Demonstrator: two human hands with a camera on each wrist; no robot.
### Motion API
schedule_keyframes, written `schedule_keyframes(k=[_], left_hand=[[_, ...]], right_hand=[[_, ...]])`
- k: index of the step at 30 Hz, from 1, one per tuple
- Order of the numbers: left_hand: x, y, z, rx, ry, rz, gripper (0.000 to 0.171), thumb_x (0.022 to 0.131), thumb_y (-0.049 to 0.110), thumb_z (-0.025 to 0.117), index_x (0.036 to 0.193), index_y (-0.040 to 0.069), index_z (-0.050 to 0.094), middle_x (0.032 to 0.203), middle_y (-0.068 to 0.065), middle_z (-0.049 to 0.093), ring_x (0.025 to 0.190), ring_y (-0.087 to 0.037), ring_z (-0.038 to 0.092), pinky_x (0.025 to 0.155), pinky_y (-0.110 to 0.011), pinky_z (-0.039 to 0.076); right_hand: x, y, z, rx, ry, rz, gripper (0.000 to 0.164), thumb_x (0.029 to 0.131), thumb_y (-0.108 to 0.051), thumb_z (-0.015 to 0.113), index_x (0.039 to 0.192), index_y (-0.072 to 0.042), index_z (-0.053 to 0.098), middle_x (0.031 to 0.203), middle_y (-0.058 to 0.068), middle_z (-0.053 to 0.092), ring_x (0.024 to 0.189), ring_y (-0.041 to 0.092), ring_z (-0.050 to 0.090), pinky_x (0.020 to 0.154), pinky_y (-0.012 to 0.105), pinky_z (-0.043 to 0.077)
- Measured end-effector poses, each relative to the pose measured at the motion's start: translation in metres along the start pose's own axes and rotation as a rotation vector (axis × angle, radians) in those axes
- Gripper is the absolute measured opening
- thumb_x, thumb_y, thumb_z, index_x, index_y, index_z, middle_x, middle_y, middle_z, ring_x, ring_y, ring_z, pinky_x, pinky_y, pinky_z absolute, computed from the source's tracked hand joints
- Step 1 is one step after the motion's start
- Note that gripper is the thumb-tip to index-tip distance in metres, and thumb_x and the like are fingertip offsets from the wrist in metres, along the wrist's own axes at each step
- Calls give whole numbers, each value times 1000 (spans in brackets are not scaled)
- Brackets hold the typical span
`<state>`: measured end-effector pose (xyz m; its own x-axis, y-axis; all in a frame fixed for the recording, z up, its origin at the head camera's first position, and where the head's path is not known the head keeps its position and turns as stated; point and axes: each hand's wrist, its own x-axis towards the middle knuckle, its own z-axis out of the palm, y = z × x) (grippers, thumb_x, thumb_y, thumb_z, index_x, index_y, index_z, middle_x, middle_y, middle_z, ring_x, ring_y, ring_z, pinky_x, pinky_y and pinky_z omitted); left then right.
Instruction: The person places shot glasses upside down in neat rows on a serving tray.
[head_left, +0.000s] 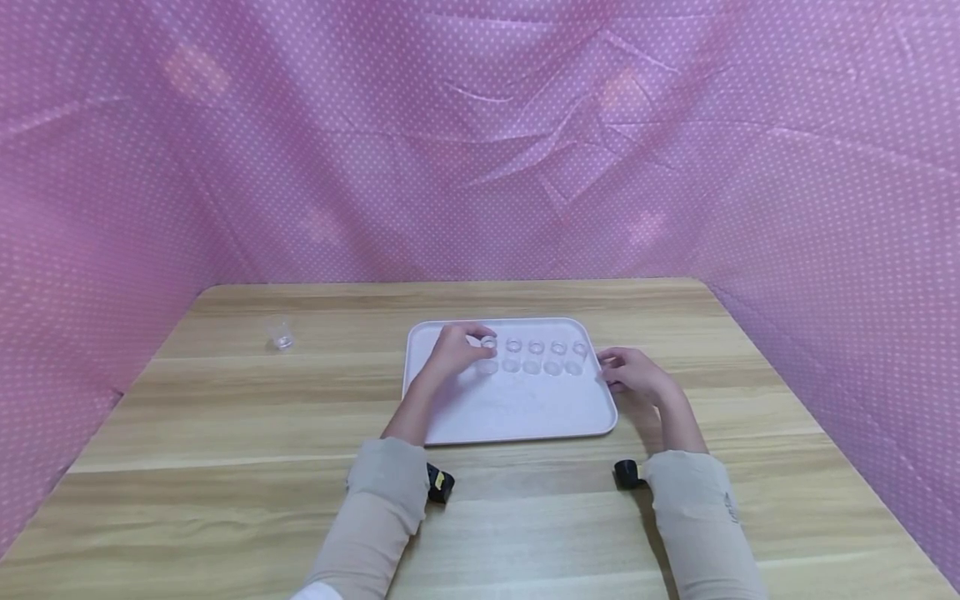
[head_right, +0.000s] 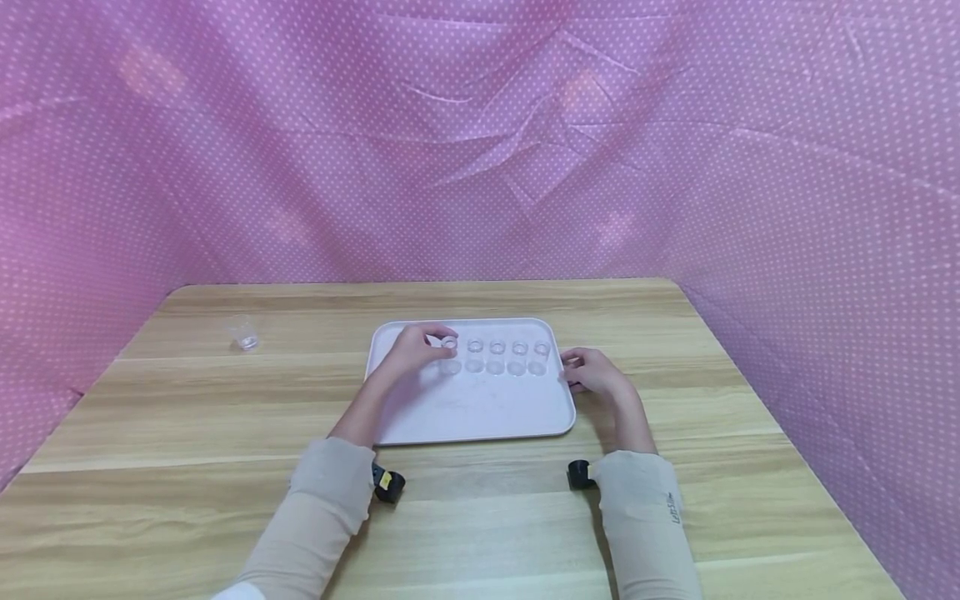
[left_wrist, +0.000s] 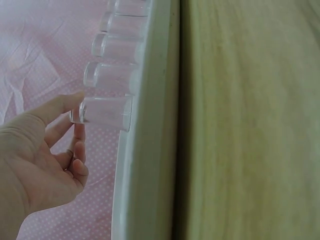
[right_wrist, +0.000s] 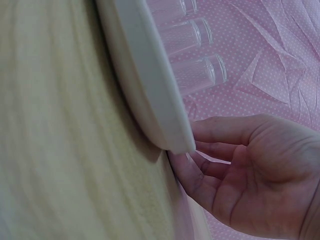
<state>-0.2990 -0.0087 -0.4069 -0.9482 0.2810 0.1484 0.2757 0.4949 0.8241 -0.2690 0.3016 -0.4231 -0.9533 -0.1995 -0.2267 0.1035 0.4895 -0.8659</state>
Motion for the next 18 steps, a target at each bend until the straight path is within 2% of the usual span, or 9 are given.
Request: schedule_keyframes(k=[13, 18], left_hand=[[1, -1, 4, 25, 0, 5, 27, 74, 7, 74, 101, 4, 69, 100, -8, 66, 102, -22, 54, 84, -35, 44], [1, 0, 0, 52, -12, 8, 32, 74, 11, 74, 105, 5, 68, 103, -10, 64, 95, -25, 54, 80, -35, 43]], right_hand=[[-1, -2, 2, 1, 0, -3, 44, 87, 3, 53, 126, 16, 39, 103, 25, 54, 82, 21, 59, 74, 34, 52], [-1, -2, 1, -2, 3, 3, 44, 87, 2, 52, 127, 16, 39, 104, 25, 54, 82, 21, 59, 74, 34, 52]])
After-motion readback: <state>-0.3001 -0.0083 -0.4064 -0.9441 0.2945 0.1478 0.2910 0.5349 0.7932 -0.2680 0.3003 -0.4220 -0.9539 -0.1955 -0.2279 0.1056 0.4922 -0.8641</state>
